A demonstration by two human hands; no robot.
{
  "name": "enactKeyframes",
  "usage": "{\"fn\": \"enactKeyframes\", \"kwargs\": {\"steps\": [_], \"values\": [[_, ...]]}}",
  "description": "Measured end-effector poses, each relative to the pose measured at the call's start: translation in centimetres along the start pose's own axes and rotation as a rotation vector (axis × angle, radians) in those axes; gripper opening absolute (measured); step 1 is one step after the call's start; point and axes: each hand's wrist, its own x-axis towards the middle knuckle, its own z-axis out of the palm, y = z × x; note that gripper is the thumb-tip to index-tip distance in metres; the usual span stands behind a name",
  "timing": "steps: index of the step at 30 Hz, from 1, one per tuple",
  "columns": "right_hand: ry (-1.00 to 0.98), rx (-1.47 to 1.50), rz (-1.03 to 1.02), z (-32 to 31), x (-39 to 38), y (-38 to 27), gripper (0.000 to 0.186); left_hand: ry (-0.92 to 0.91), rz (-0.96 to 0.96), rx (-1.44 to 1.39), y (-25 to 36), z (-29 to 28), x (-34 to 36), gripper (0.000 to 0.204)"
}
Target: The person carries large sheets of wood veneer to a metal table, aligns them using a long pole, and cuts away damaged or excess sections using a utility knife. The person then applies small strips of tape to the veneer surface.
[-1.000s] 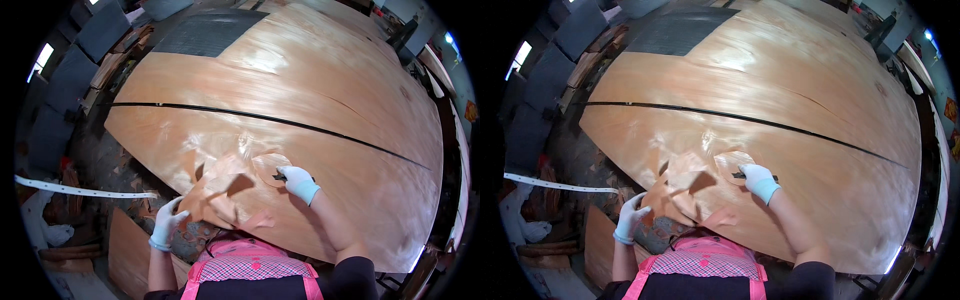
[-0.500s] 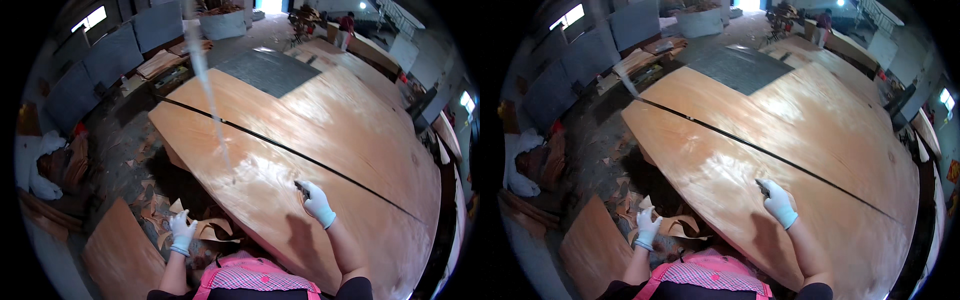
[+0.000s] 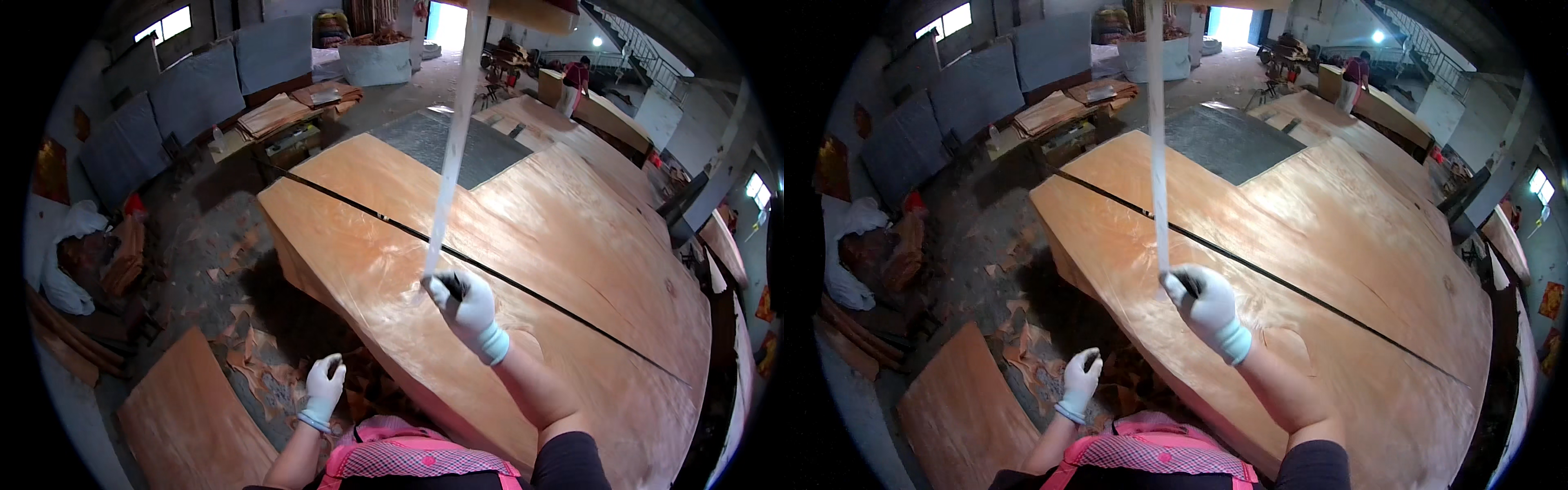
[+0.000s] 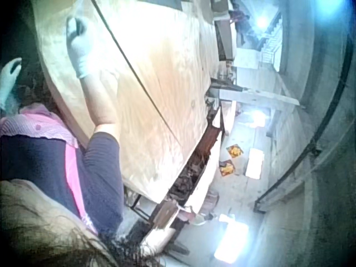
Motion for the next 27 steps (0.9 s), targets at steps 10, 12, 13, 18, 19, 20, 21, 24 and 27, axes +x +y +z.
{"fn": "enactKeyframes", "kwargs": {"steps": [10, 12, 13, 18, 19, 20, 21, 24, 27], "values": [[-0.058, -0.246, -0.18, -2.3, -9.9, 3.2, 0.007, -0.37, 1.038, -0.056, 22.6, 5.0, 7.8, 0.016], [-0.44, -0.378, -0.274, -4.1, -10.5, 0.5, 0.009, -0.183, 0.82, -0.002, 18.7, 8.0, 9.3, 0.02], [-0.345, -0.198, -0.233, -4.7, -12.1, 1.8, 0.014, -0.362, 0.408, -0.449, 19.2, 9.6, 9.0, 0.027], [-0.086, -0.196, 0.308, -9.6, -13.9, 5.5, 0.037, -1.008, -0.468, -1.174, 17.2, 15.0, 6.3, 0.058], [-0.103, -0.159, 0.446, -10.4, -14.3, 6.4, 0.038, -1.092, -0.211, -1.021, 16.5, 16.0, 5.1, 0.057], [-0.122, -0.117, 0.583, -11.1, -14.9, 7.4, 0.039, -1.158, 0.046, -0.862, 15.8, 16.9, 4.1, 0.056], [-0.08, -0.102, 0.574, -11.9, -16.1, 8.6, 0.036, -1.27, -0.121, -0.612, 16.9, 16.9, 3.7, 0.048], [-0.059, -0.217, 0.612, -13.3, -18.7, 11.3, 0.034, -1.309, -0.252, -0.254, 16.4, 17.8, 1.9, 0.029], [-0.112, -0.446, 0.555, -14.9, -18.7, 13.0, 0.029, -1.251, -0.385, -0.354, 16.1, 18.4, 0.5, 0.023]]}}
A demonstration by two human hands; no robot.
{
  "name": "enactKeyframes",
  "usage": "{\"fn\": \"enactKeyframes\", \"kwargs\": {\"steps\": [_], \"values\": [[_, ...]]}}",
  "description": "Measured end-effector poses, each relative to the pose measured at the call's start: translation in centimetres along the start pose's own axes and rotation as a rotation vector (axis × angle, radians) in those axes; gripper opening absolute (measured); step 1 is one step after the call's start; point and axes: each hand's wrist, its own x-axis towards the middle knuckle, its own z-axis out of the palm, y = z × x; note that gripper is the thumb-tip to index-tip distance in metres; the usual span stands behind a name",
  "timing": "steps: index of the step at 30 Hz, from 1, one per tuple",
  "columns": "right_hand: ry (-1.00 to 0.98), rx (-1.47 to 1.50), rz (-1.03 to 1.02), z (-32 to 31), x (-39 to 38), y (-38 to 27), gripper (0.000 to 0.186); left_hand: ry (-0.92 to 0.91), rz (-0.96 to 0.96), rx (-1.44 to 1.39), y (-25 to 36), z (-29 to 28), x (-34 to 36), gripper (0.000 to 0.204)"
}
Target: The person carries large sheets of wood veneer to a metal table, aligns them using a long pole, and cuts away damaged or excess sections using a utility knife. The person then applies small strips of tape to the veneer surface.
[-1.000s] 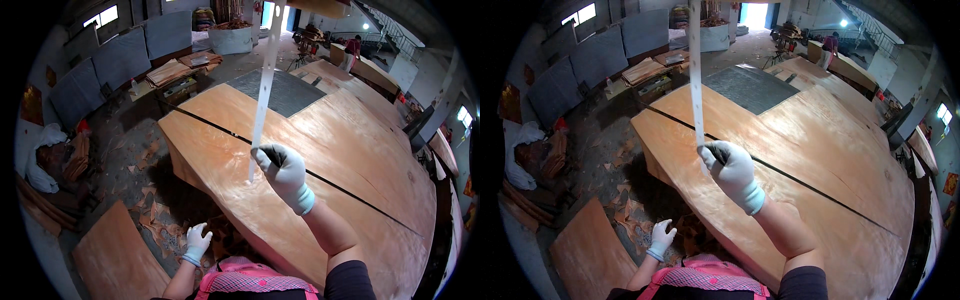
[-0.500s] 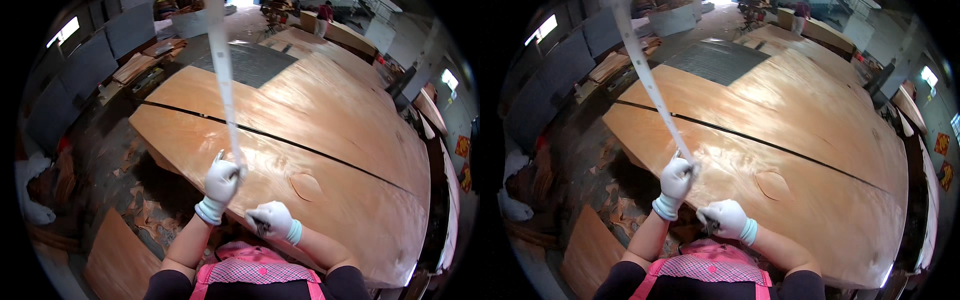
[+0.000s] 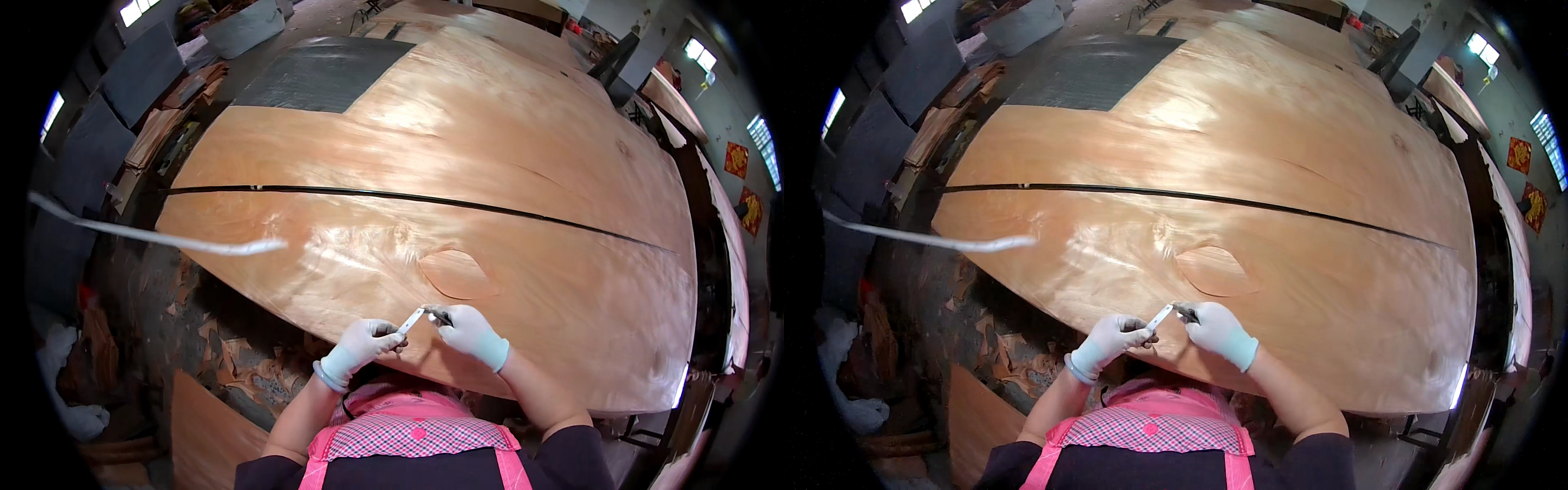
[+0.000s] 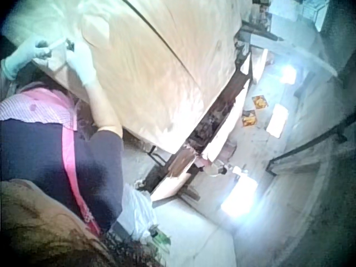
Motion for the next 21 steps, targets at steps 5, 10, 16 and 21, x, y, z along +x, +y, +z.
{"fn": "enactKeyframes", "kwargs": {"steps": [5, 10, 16, 21], "values": [[0.123, -0.197, 0.024, -1.7, 4.3, 5.5, 0.034, 0.152, -0.025, -0.067, 0.7, 1.1, 2.7, 0.022], [-0.014, -0.465, -0.311, -2.6, 9.1, 8.1, 0.037, 0.327, 0.059, -0.192, 1.5, 0.7, 5.3, 0.021], [-0.098, -0.514, -0.404, -1.9, 10.4, 9.7, 0.041, 0.394, 0.016, -0.183, 1.7, 0.9, 7.6, 0.023], [-0.046, -0.561, -0.483, -1.4, 9.6, 10.3, 0.049, 0.318, -0.008, -0.235, 0.9, 1.3, 11.2, 0.025]]}}
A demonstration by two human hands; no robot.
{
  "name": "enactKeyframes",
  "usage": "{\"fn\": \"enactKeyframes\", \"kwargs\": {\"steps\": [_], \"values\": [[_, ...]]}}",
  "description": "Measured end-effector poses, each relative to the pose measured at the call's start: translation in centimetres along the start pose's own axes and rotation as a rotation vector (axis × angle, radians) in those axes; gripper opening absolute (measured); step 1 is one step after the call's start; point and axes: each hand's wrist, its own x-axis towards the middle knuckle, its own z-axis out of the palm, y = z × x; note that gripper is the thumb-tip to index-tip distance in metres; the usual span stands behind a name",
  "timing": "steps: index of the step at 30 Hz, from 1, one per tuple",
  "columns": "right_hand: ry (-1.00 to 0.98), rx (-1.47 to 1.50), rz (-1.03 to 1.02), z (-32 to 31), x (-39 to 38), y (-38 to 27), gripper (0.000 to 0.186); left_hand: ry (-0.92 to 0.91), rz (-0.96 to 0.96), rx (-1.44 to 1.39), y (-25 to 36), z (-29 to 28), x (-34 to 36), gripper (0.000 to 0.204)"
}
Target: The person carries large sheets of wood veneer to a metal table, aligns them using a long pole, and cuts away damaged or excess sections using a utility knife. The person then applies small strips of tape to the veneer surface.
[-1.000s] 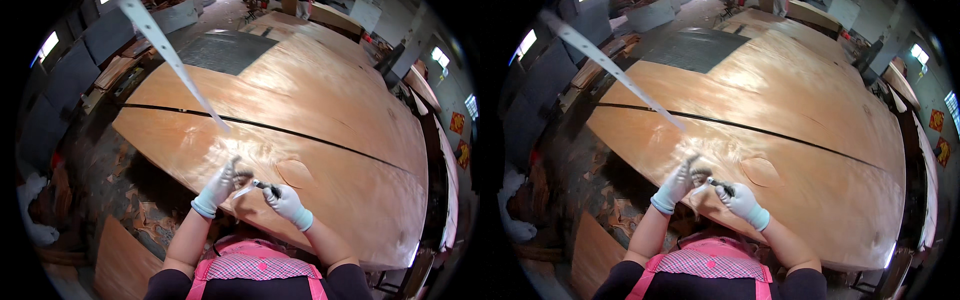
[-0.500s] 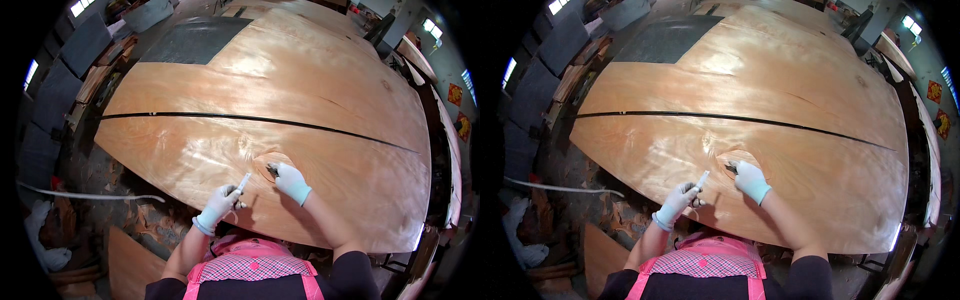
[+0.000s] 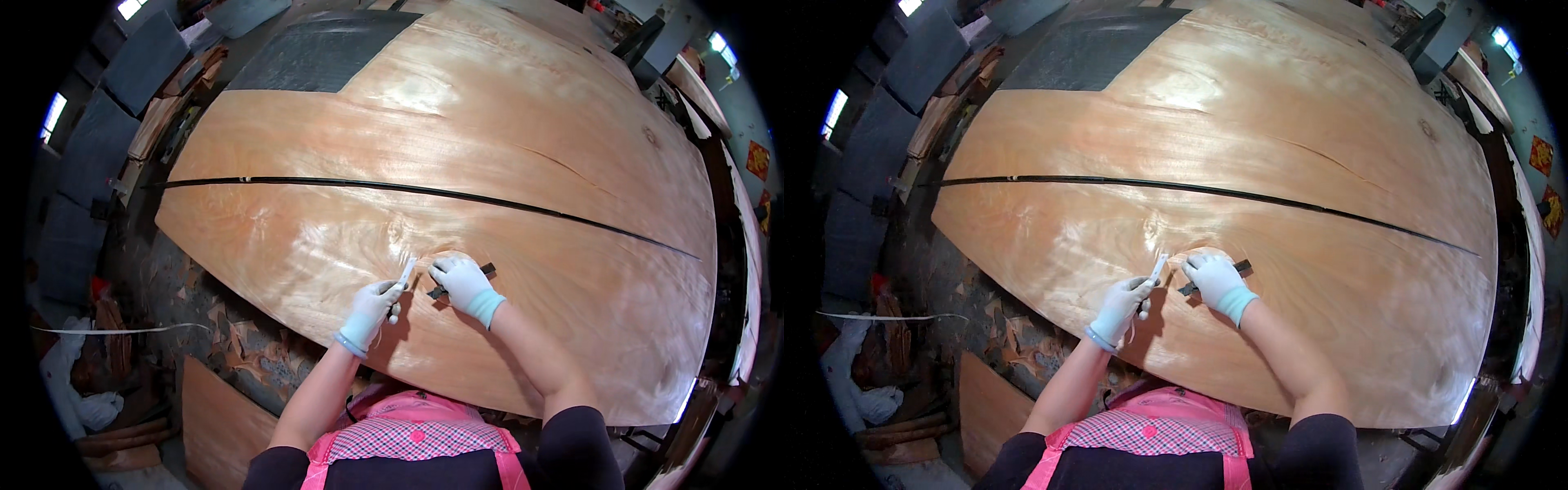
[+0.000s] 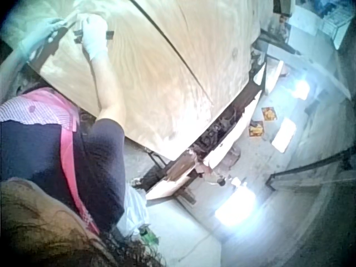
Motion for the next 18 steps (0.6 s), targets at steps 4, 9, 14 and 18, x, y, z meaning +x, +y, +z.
{"fn": "enactKeyframes", "kwargs": {"steps": [4, 9, 14, 18], "values": [[-0.029, 0.022, 0.04, -0.3, -0.4, -0.7, 0.048, -0.001, -0.017, 0.066, -0.7, 1.4, 3.6, 0.022], [-0.096, 0.111, 0.03, -1.1, 0.1, 0.0, 0.058, 0.062, -0.149, 0.078, -0.2, 1.5, 4.7, 0.018], [-0.111, -0.041, -0.021, -0.6, 1.4, -0.1, 0.061, 0.059, -0.162, 0.019, -0.3, 1.4, 4.1, 0.02], [-0.316, -0.147, -0.043, -2.3, 1.5, -1.1, 0.056, 0.089, -0.168, 0.048, -1.9, 0.0, 1.1, 0.022]]}}
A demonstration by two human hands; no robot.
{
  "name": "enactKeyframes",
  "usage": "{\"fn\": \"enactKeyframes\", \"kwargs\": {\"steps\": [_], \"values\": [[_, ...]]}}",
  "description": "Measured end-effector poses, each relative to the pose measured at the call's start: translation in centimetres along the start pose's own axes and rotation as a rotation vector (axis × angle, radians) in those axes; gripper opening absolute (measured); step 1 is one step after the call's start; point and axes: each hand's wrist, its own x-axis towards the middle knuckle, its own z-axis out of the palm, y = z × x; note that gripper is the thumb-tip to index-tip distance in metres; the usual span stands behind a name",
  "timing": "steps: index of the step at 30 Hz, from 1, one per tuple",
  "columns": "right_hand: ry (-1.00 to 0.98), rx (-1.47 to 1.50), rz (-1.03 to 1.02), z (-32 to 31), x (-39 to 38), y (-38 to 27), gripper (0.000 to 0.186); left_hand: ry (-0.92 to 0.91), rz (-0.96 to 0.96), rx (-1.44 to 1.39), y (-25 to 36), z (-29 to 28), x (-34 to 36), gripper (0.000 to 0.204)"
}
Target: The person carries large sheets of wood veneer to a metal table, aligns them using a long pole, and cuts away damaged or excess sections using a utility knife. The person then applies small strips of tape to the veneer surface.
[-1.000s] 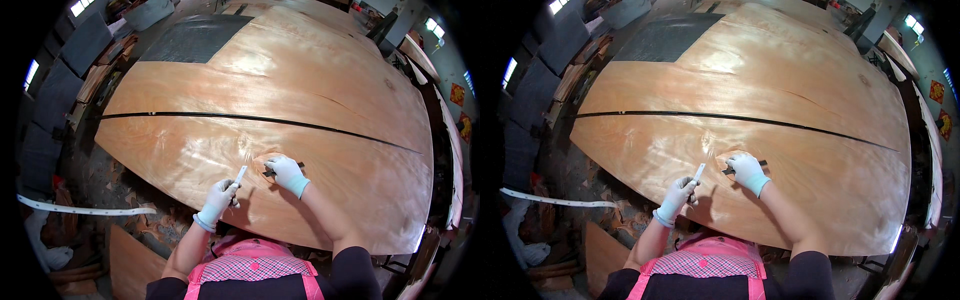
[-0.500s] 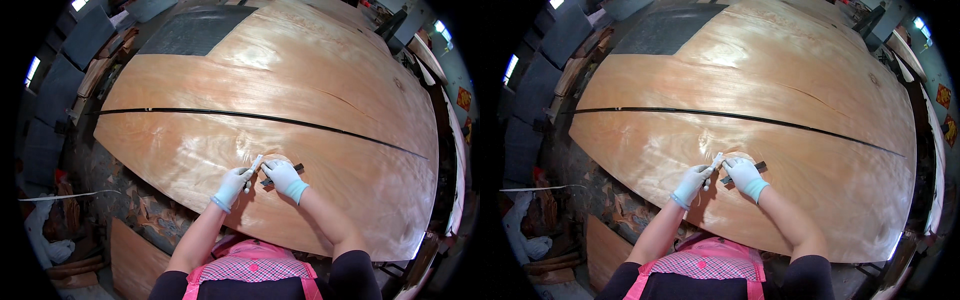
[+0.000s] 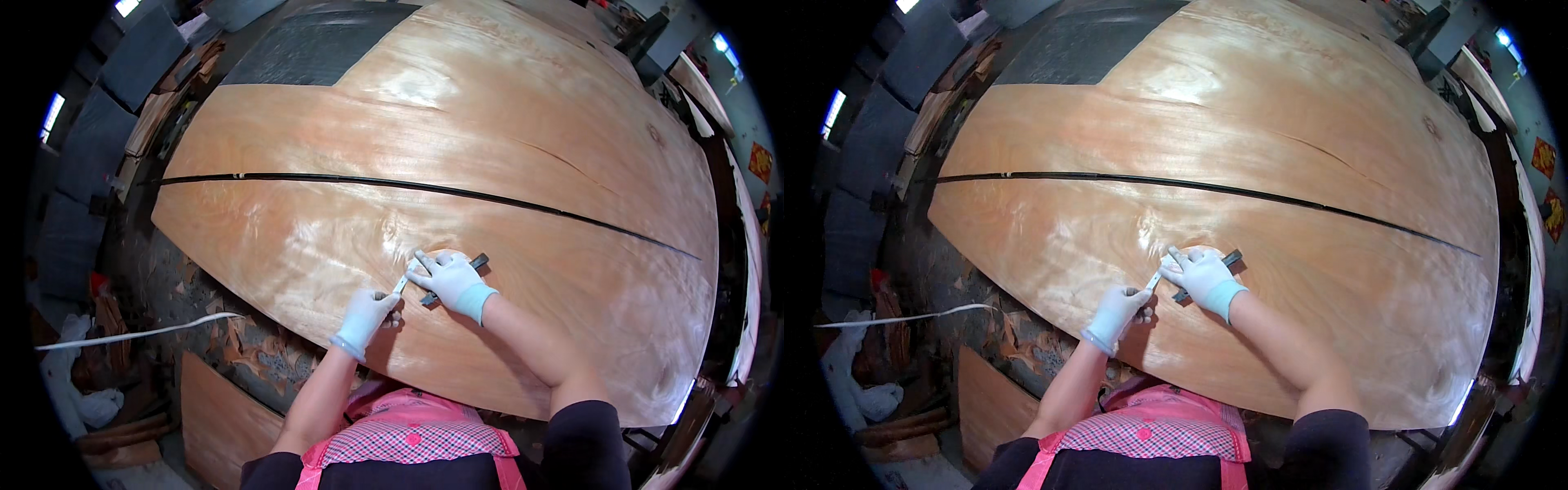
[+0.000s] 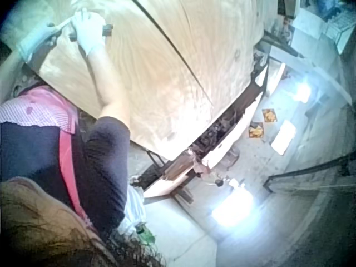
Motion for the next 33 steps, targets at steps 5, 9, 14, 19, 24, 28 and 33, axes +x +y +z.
{"fn": "enactKeyframes", "kwargs": {"steps": [5, 9, 14, 19, 24, 28, 33], "values": [[-0.034, 0.005, -0.009, 0.2, 0.2, -0.4, 0.056, 0.298, 0.399, 1.078, 0.6, -2.2, -0.4, 0.025], [-0.103, 0.015, -0.012, -0.7, -0.1, 0.0, 0.065, 0.466, 0.257, 0.935, 4.2, -6.8, -0.5, 0.025], [0.228, 0.691, 0.163, 0.2, -2.8, 3.8, 0.056, -0.027, 0.209, 0.255, 2.0, 1.8, -1.8, 0.025], [0.276, 0.786, 0.681, -2.0, -10.6, 5.6, 0.045, -0.309, 0.033, 0.097, -1.5, 9.1, -0.9, 0.025], [0.349, 0.754, 0.644, 2.0, -15.1, 4.6, 0.05, -0.424, 0.025, 0.081, -3.1, 13.7, 0.3, 0.024], [0.274, 0.54, 0.458, 2.3, -16.1, 2.4, 0.058, -0.304, -0.15, 0.133, -3.6, 14.3, 1.4, 0.023], [-0.158, 0.228, 0.381, 1.5, -15.7, 1.2, 0.068, -0.291, -0.163, 0.166, -2.9, 14.5, 1.2, 0.024]]}}
